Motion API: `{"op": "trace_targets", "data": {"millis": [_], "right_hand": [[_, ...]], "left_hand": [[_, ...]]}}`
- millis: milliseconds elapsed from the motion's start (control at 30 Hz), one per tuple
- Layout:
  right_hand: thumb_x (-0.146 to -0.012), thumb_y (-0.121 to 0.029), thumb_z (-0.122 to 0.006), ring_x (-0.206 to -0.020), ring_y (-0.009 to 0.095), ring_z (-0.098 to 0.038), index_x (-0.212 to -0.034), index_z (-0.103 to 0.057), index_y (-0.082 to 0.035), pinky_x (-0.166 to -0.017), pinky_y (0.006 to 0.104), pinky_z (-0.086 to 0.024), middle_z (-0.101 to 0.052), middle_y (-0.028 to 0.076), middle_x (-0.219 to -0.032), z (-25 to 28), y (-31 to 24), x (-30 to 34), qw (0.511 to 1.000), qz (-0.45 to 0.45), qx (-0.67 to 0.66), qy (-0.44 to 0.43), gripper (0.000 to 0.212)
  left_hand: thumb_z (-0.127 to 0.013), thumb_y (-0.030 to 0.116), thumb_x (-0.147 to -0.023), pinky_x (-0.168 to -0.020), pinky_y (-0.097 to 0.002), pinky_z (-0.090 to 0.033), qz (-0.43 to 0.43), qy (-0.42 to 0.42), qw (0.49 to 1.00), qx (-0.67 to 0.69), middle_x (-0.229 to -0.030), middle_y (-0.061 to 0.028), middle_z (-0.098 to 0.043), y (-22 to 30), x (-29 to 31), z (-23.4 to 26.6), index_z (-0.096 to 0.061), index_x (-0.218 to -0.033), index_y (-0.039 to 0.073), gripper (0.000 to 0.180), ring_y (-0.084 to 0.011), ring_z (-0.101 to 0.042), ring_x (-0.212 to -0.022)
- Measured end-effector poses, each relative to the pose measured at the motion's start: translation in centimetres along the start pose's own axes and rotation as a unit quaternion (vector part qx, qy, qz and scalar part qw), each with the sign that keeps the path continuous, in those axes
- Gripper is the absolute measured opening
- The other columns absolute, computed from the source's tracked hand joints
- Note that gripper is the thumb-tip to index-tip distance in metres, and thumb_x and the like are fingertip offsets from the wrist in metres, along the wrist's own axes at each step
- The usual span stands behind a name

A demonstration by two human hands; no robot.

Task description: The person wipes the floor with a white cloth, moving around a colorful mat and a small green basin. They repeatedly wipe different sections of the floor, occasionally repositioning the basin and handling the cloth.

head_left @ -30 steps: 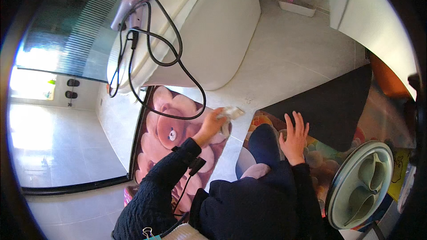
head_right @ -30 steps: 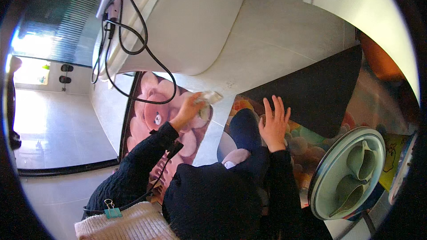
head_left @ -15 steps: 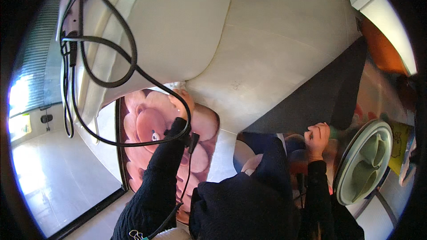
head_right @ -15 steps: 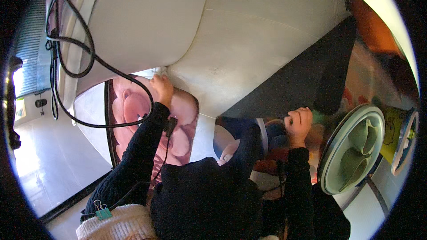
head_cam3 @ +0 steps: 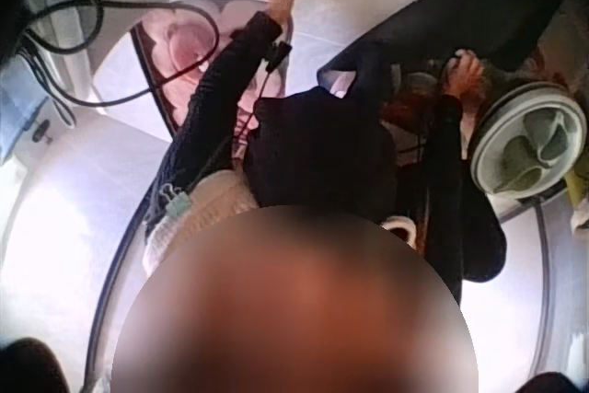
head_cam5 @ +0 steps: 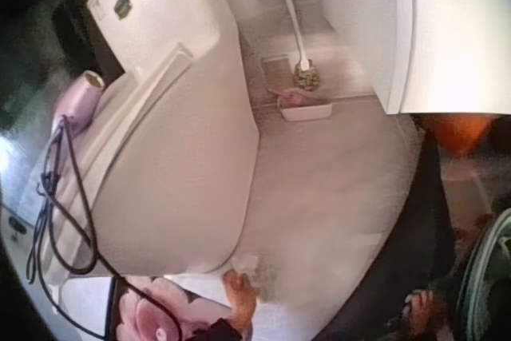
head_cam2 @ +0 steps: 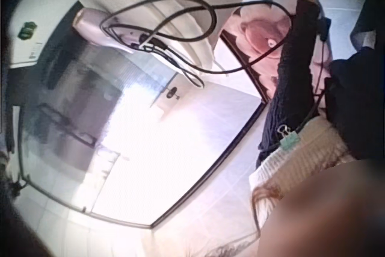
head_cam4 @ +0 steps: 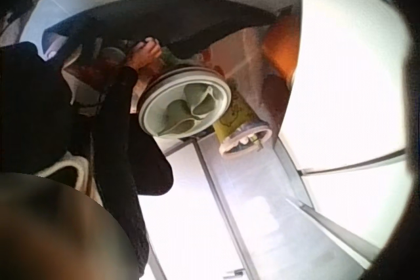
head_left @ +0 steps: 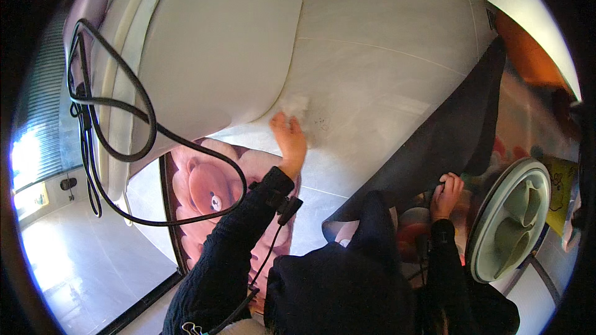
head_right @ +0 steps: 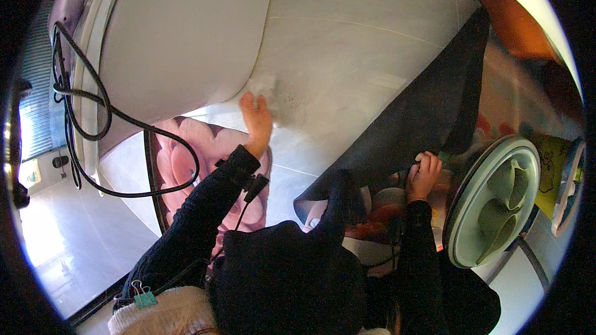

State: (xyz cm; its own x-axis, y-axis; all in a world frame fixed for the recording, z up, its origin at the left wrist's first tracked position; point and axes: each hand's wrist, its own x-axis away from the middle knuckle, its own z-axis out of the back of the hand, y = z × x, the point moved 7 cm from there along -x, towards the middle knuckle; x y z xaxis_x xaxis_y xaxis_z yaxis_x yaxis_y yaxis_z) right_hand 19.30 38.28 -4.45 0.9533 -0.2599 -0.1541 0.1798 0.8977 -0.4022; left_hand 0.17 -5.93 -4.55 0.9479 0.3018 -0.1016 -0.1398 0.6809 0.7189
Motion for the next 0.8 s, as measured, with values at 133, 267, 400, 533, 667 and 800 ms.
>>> {"op": "trace_targets", "data": {"millis": [133,267,400,533,667,800], "right_hand": [[-0.079,0.004,-0.052,-0.108,0.037,-0.047,-0.096,-0.053,-0.006,-0.09,0.049,-0.039,-0.053,0.016,-0.109,0.0,-0.3,0.0,1.0,-0.004,-0.016,0.003,0.02],[-0.078,0.004,-0.052,-0.106,0.036,-0.048,-0.096,-0.053,-0.006,-0.09,0.0482,-0.039,-0.052,0.015,-0.108,0.1,-0.2,-0.1,1.0,-0.012,-0.02,0.001,0.02],[-0.077,0.004,-0.054,-0.104,0.036,-0.048,-0.095,-0.053,-0.007,-0.091,0.047,-0.039,-0.053,0.014,-0.106,0.1,-0.1,-0.1,1.0,0.007,-0.013,-0.003,0.021],[-0.076,0.004,-0.055,-0.104,0.035,-0.049,-0.095,-0.054,-0.007,-0.091,0.0465,-0.04,-0.053,0.014,-0.106,-0.2,0.3,0.2,1.0,0.0,-0.002,0.0,0.022],[-0.076,0.003,-0.056,-0.104,0.036,-0.049,-0.095,-0.054,-0.007,-0.093,0.0477,-0.039,-0.053,0.014,-0.106,-0.2,0.7,0.5,1.0,-0.01,-0.02,-0.004,0.021],[-0.077,0.003,-0.056,-0.104,0.037,-0.049,-0.095,-0.054,-0.006,-0.094,0.049,-0.039,-0.053,0.014,-0.106,0.0,0.5,0.4,0.999,-0.011,-0.03,-0.005,0.02]], "left_hand": [[-0.054,0.001,-0.087,-0.1,-0.0458,-0.037,-0.02,0.064,0.991,-0.116,-0.12,-0.0259,-0.048,-0.7,-2.6,-0.1,-0.05,-0.12,-0.008,0.034,-0.0417,-0.046,-0.112],[-0.051,-0.003,-0.086,-0.1,-0.042,-0.039,-0.153,-0.018,0.987,-0.055,-0.123,-0.0236,-0.047,3.7,-1.2,-5.3,-0.052,-0.12,-0.005,0.034,-0.0386,-0.047,-0.114],[-0.048,-0.008,-0.085,-0.097,-0.0379,-0.041,-0.137,-0.164,0.973,0.087,-0.121,-0.0216,-0.049,7.5,1.3,-8.1,-0.054,-0.117,-0.004,0.034,-0.0373,-0.048,-0.114],[-0.046,-0.012,-0.084,-0.091,-0.0371,-0.044,-0.197,-0.019,0.98,0.027,-0.116,-0.0189,-0.052,8.2,-2.2,-4.9,-0.056,-0.12,-0.002,0.038,-0.0343,-0.052,-0.106],[-0.05,-0.009,-0.084,-0.096,-0.0397,-0.044,-0.223,0.039,0.973,-0.043,-0.119,-0.0194,-0.056,7.7,-9.6,-6.3,-0.058,-0.121,-0.002,0.039,-0.0362,-0.052,-0.111],[-0.056,-0.003,-0.085,-0.1,-0.04,-0.044,-0.264,-0.063,0.963,-0.013,-0.126,-0.0174,-0.057,10.8,-12.1,-11.9,-0.061,-0.121,0.001,0.037,-0.0353,-0.053,-0.116]]}}
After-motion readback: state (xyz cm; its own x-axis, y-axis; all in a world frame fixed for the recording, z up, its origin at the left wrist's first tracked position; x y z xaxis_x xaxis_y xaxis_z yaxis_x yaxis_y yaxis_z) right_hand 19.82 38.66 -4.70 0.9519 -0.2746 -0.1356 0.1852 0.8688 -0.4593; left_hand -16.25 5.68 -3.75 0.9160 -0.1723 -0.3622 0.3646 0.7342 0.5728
